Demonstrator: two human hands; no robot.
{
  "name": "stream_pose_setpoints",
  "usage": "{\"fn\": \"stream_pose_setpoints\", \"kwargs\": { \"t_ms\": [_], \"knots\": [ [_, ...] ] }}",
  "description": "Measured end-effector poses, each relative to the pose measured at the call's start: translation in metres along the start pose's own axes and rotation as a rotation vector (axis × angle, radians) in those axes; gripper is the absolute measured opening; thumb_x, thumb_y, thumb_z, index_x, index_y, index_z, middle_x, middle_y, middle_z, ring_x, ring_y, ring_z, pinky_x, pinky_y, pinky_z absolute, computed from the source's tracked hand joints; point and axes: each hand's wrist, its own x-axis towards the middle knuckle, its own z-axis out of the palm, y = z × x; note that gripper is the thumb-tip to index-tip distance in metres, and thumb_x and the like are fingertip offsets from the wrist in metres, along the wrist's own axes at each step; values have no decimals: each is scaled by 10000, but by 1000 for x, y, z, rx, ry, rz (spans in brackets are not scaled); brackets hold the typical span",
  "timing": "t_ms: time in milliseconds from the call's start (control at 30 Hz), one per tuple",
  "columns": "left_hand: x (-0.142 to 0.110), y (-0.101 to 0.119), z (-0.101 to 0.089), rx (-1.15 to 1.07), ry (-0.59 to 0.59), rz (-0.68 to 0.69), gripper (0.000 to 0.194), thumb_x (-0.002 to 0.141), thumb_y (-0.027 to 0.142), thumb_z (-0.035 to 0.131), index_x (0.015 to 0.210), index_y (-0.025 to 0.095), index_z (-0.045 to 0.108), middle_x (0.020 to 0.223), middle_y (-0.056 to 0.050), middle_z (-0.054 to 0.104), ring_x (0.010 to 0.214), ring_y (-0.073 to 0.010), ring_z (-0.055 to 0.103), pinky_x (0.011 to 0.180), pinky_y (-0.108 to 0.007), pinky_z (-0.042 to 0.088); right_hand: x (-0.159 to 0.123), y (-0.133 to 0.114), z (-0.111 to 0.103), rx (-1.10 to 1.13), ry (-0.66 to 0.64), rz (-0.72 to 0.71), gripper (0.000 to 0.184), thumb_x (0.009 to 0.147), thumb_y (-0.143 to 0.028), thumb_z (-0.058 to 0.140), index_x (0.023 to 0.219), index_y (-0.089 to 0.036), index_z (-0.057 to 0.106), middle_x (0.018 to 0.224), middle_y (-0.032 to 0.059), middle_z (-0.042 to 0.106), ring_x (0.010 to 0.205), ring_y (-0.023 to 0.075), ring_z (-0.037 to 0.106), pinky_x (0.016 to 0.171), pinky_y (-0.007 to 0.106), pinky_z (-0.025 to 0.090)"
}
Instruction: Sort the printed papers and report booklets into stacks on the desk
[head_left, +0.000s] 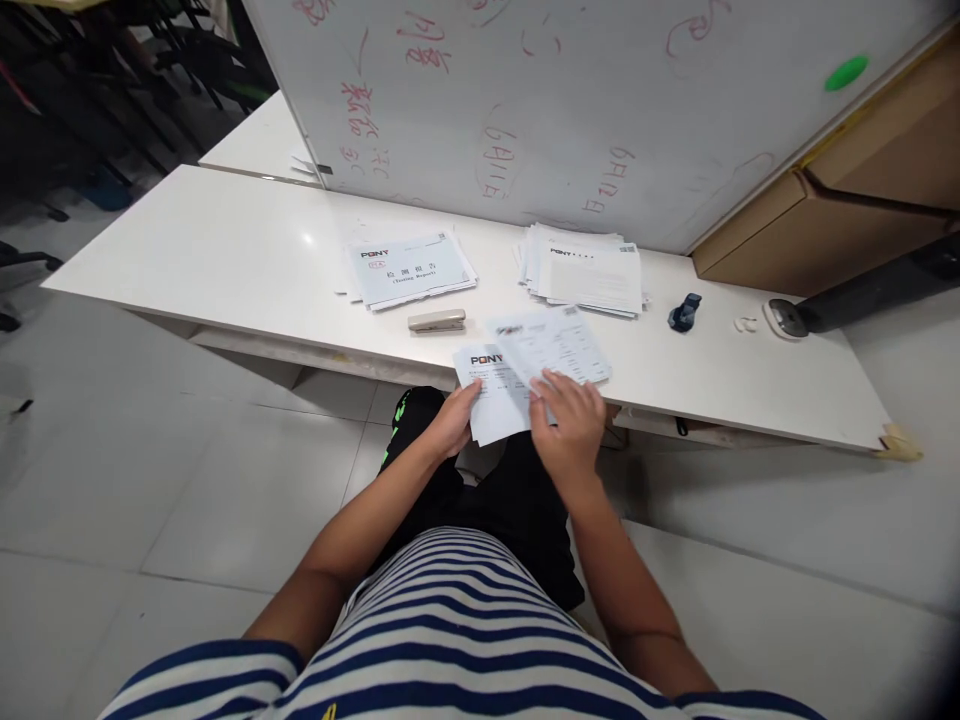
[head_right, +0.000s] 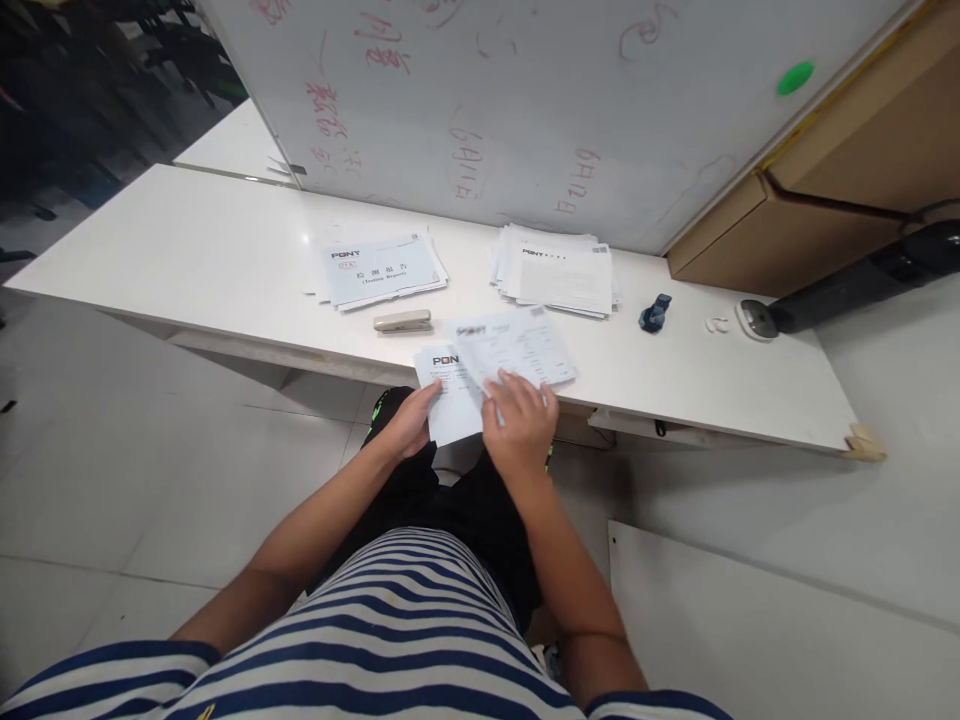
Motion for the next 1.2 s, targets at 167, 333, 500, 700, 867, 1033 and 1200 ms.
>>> {"fn": "stream_pose_setpoints", "kwargs": {
  "t_ms": [167, 333, 500, 700, 867, 1033, 1200],
  "knots": [
    [-5, -11, 5, -16, -71, 26, 625, 901, 641, 409, 1273, 172, 590, 1308, -120, 608, 1301, -282, 486, 1132, -427, 352, -55, -25, 25, 56, -82, -11, 330, 889, -290, 512, 1150, -436, 652, 1272, 14, 626, 1234, 315, 544, 1086, 657, 245],
    [-13, -17, 7, 75, -91, 102, 595, 818, 569, 628, 1247, 158, 607, 1284, -137, 621, 1277, -292, 507, 1122, -435, 350, -69, -33, 32, 150, -164, -51, 359, 901, -307, 522, 1231, -427, 600, 1327, 17, 589, 1271, 290, 514, 1119, 612, 227],
    [-16, -12, -7, 248, -76, 152, 513, 740, 437, 757, 1145, 136, 666, 1247, -147, 643, 1191, -325, 574, 1070, -483, 396, -53, 9, 12, 292, -66, 128, 403, 902, -415, 492, 1292, -344, 562, 1369, 70, 556, 1311, 277, 468, 1124, 579, 267],
    [-6, 36, 2, 498, -287, 195, 462, 753, 451, 734, 1119, 173, 694, 1236, -111, 654, 1195, -320, 565, 1046, -462, 428, 18, 93, -15, 886, -193, 462, 669, 742, -524, 695, 1314, -224, 522, 1333, 132, 580, 1206, 298, 559, 956, 493, 487],
    [7, 80, 31, 625, -271, 429, 401, 771, 388, 715, 1115, 184, 694, 1175, -90, 683, 1183, -304, 568, 1050, -473, 416, 66, 102, -35, 956, -104, 364, 402, 648, -478, 793, 936, -208, 721, 979, 48, 739, 962, 253, 666, 900, 449, 522],
    [29, 77, 27, 778, -144, 587, 379, 767, 304, 681, 1115, 154, 677, 1138, -98, 689, 1112, -298, 605, 982, -461, 470, 65, 88, -13, 848, -35, 341, 407, 665, -480, 760, 942, -184, 730, 957, 58, 746, 945, 276, 675, 855, 463, 541],
    [48, 50, 19, 828, 50, 582, 340, 771, 346, 677, 1030, 126, 688, 1093, -118, 705, 1065, -296, 628, 944, -435, 486, 48, 65, 26, 702, -11, 392, 373, 722, -487, 676, 916, -173, 729, 971, 63, 741, 992, 277, 665, 892, 434, 521]
  ]
}}
